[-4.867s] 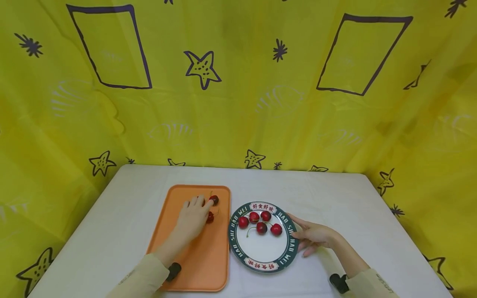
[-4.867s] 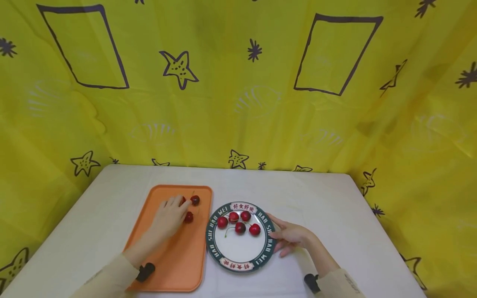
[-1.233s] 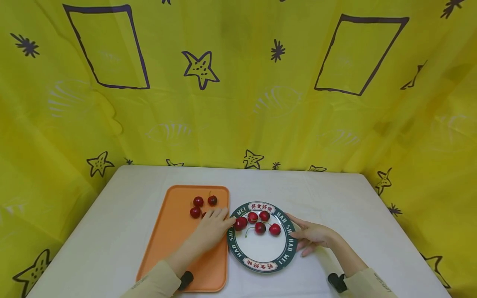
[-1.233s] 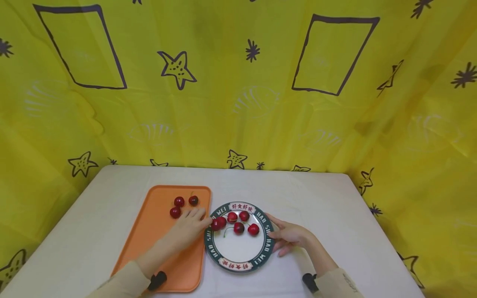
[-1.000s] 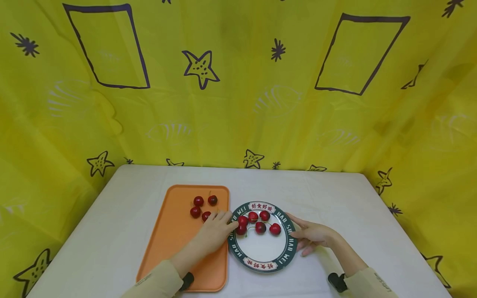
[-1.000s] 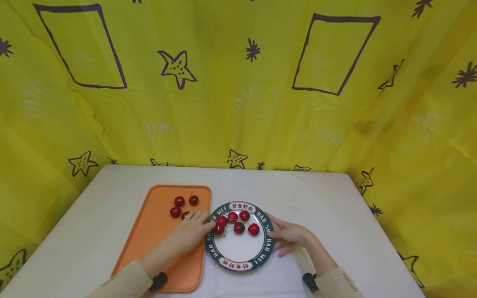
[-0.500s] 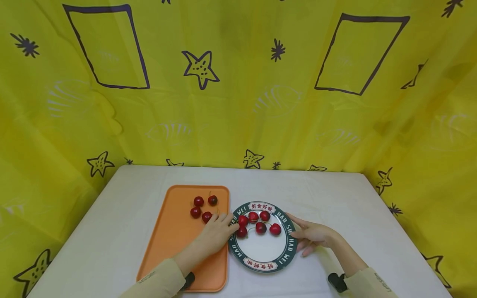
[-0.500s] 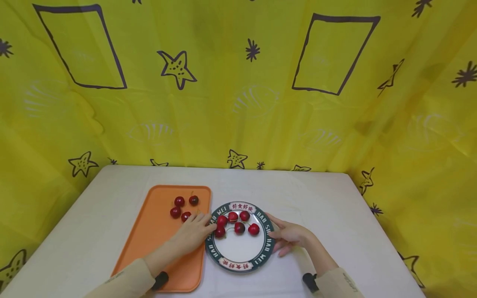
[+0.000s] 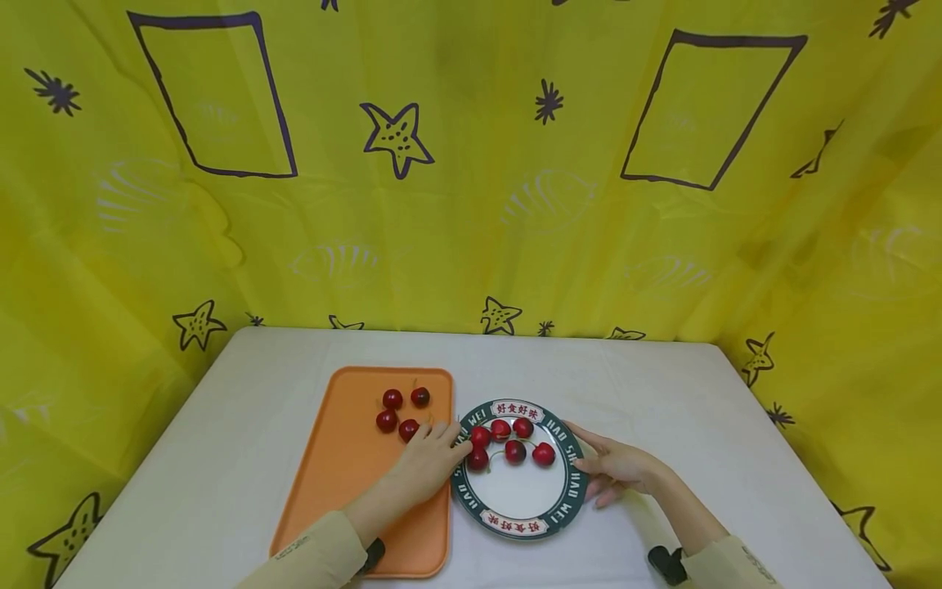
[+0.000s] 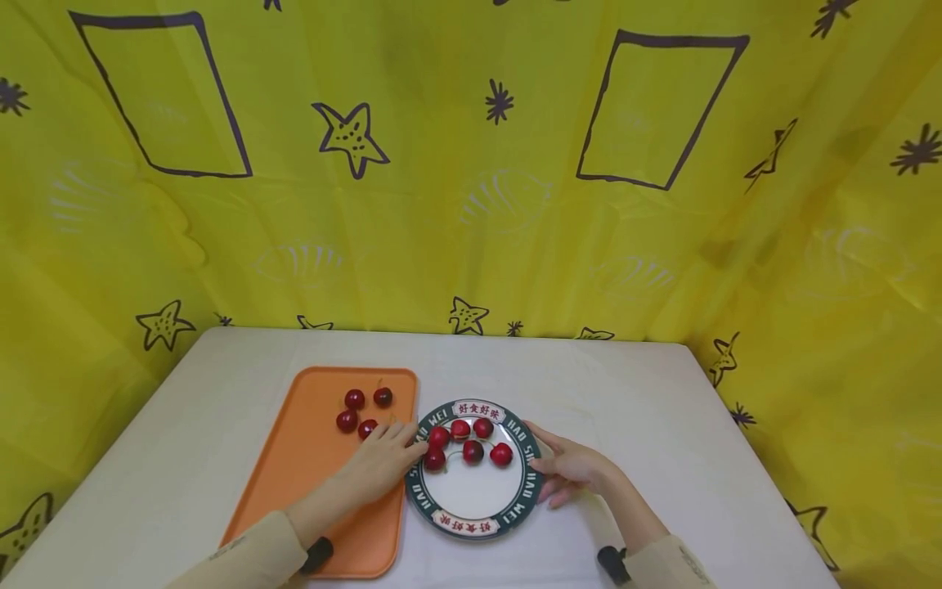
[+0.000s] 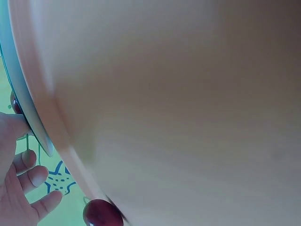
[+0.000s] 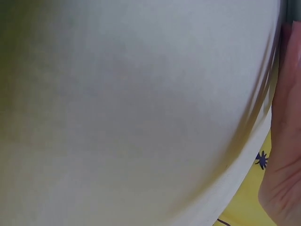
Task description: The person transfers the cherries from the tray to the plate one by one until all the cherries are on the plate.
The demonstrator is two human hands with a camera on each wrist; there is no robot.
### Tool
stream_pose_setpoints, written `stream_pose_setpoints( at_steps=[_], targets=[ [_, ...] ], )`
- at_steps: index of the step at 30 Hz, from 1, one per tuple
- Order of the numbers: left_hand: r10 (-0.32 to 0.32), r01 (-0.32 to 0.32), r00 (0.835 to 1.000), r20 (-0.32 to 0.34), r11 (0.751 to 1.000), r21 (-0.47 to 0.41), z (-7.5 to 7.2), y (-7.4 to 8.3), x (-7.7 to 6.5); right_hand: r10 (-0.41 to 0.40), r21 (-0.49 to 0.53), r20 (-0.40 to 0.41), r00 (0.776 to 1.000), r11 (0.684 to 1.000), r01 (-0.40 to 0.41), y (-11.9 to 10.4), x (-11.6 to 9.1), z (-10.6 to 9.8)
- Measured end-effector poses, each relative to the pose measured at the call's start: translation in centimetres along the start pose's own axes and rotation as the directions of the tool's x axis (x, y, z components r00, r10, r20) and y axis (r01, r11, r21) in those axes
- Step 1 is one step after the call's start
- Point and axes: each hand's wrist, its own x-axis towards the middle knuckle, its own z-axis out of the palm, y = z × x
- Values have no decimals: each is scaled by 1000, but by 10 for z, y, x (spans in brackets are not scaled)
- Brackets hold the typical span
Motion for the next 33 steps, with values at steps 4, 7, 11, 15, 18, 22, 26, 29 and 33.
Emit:
stream_pose_setpoints(
  at_steps=[4,7,11,15,18,22,26,29,33],
  targets=[
    [-9,9,1000,-12,1000,-4,0,0,-1,-25,-3,-1,1000,1000,25,0,-1,0],
    [-15,14,1000,-25,1000,-15,0,0,-1,-43,-14,-3,999,999,43,0,-1,-1],
    [-21,20,999,-26,999,-28,-1,0,-2,-57,-28,-6,998,998,56,-1,-1,-1],
    [-31,30,999,-35,998,-48,-1,-1,-2,-49,-24,-6,999,999,48,-2,-2,-2],
    [-48,45,998,-50,997,-59,-1,-3,-3,-39,-12,0,999,999,39,-1,-2,-3],
    [-89,83,994,-55,991,-109,-2,-8,-6,-25,-8,7,1000,1000,26,-1,-3,-4],
    [-139,124,988,-66,974,-189,-7,-18,-10,-21,-1,13,1000,1000,21,1,-3,-5],
    [-185,163,979,-91,964,-210,-9,-30,-14,-20,14,19,1000,1000,20,2,-3,-6],
    [-242,217,960,-139,961,-170,-10,-51,-22,-17,27,25,1000,999,16,3,-3,-7]
  ],
)
